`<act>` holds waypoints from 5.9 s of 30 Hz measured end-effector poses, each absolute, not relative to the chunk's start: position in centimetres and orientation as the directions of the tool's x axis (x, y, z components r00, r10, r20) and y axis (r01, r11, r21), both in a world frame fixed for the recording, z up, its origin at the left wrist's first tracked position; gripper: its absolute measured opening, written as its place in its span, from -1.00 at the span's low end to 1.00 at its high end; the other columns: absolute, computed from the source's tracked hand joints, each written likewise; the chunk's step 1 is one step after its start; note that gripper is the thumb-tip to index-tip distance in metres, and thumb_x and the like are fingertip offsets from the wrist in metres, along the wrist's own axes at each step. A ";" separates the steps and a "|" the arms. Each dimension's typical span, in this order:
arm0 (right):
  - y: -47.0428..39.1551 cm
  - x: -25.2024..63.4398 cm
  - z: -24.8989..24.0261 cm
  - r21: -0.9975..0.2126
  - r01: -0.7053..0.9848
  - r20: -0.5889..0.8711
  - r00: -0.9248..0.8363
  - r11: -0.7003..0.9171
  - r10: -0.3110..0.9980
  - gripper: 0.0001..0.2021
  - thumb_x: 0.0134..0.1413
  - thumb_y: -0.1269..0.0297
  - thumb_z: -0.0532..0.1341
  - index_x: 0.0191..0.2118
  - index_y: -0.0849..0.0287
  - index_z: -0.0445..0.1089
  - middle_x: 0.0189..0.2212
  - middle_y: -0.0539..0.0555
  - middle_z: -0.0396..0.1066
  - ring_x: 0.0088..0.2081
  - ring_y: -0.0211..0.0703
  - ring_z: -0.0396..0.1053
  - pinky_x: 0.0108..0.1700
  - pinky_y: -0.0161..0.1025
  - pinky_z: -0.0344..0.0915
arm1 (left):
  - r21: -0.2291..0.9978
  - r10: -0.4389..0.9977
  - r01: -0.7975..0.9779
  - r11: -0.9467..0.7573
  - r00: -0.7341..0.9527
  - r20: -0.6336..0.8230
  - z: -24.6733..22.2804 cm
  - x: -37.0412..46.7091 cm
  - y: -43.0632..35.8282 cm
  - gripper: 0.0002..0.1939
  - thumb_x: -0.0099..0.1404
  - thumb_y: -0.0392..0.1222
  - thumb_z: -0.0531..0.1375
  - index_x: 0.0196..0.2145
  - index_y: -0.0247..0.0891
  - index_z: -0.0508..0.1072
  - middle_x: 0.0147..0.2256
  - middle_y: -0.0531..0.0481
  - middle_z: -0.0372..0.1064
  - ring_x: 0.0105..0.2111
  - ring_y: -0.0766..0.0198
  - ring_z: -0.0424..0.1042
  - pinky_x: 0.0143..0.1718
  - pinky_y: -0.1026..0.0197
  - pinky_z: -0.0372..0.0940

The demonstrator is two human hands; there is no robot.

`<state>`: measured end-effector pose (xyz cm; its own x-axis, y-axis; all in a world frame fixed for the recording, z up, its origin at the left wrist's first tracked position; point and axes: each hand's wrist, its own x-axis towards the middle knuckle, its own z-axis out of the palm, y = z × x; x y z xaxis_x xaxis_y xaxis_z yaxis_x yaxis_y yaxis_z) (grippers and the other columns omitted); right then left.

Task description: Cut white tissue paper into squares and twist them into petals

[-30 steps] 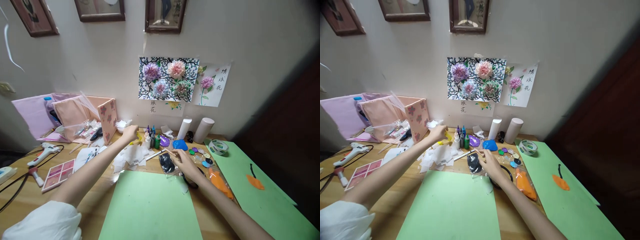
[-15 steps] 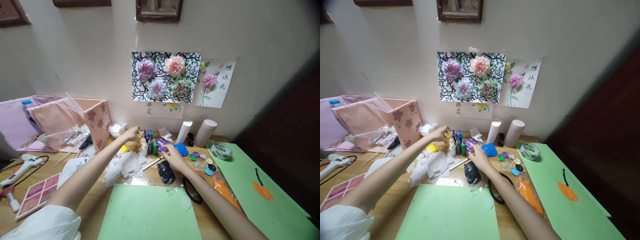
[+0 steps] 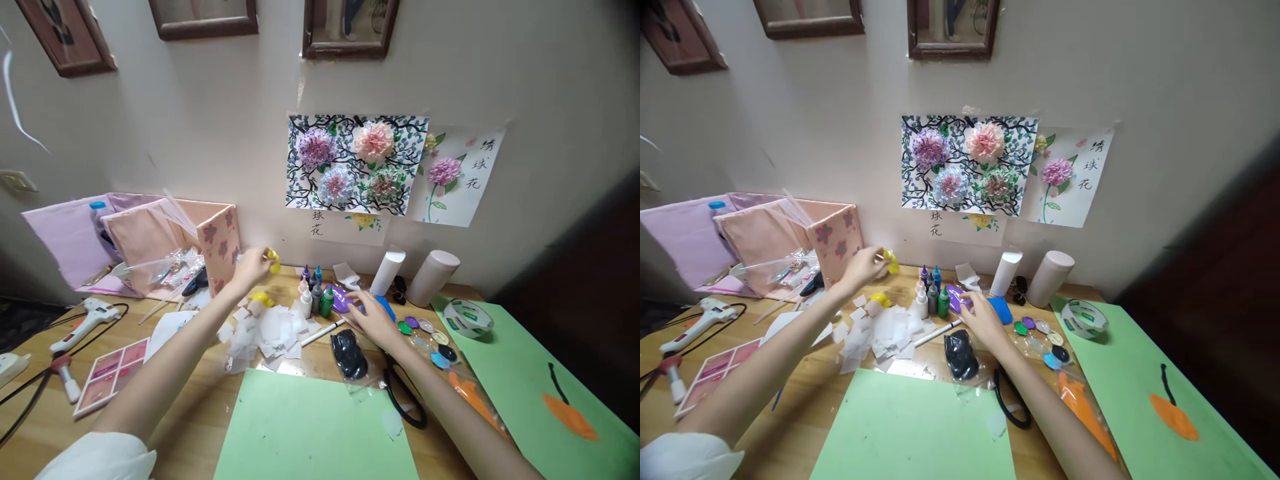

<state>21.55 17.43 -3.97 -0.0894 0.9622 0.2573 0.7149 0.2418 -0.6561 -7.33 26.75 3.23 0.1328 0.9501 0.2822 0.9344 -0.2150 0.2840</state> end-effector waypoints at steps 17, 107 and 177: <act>16.4 24.7 -4.3 -0.496 0.857 0.218 -0.029 0.136 0.976 -0.76 0.09 0.29 0.03 -0.16 0.18 0.34 -0.13 0.18 0.37 -0.10 -0.01 0.35 -0.06 -0.14 0.25 | 0.178 0.991 0.983 -0.037 0.013 0.133 0.5 -11.2 34.3 -0.67 0.29 -0.11 0.11 -0.05 -0.32 0.32 -0.08 -0.12 0.30 -0.13 0.18 0.36 -0.14 0.05 0.33; 17.9 43.8 -6.7 -0.702 0.627 0.349 0.715 -0.336 0.605 -0.39 0.05 0.24 0.10 0.13 0.25 -0.24 0.07 0.37 0.11 0.04 0.06 0.22 0.00 -0.11 0.19 | 0.547 0.527 0.314 -0.776 0.799 0.290 -0.1 17.0 16.1 -0.68 0.18 -0.30 0.02 -0.08 -0.28 0.23 -0.06 -0.16 0.29 -0.02 0.13 0.31 0.03 0.07 0.23; 7.3 42.7 -0.3 -0.772 0.635 0.161 0.165 0.019 0.973 -0.64 -0.12 0.03 0.23 -0.27 0.23 0.36 -0.33 0.08 0.41 -0.25 -0.06 0.37 -0.25 -0.23 0.28 | 0.823 0.666 0.285 -0.491 0.732 0.144 -2.5 19.7 16.4 -0.69 0.11 -0.41 0.04 -0.16 -0.38 0.35 -0.14 -0.19 0.38 -0.11 0.16 0.37 -0.04 0.09 0.24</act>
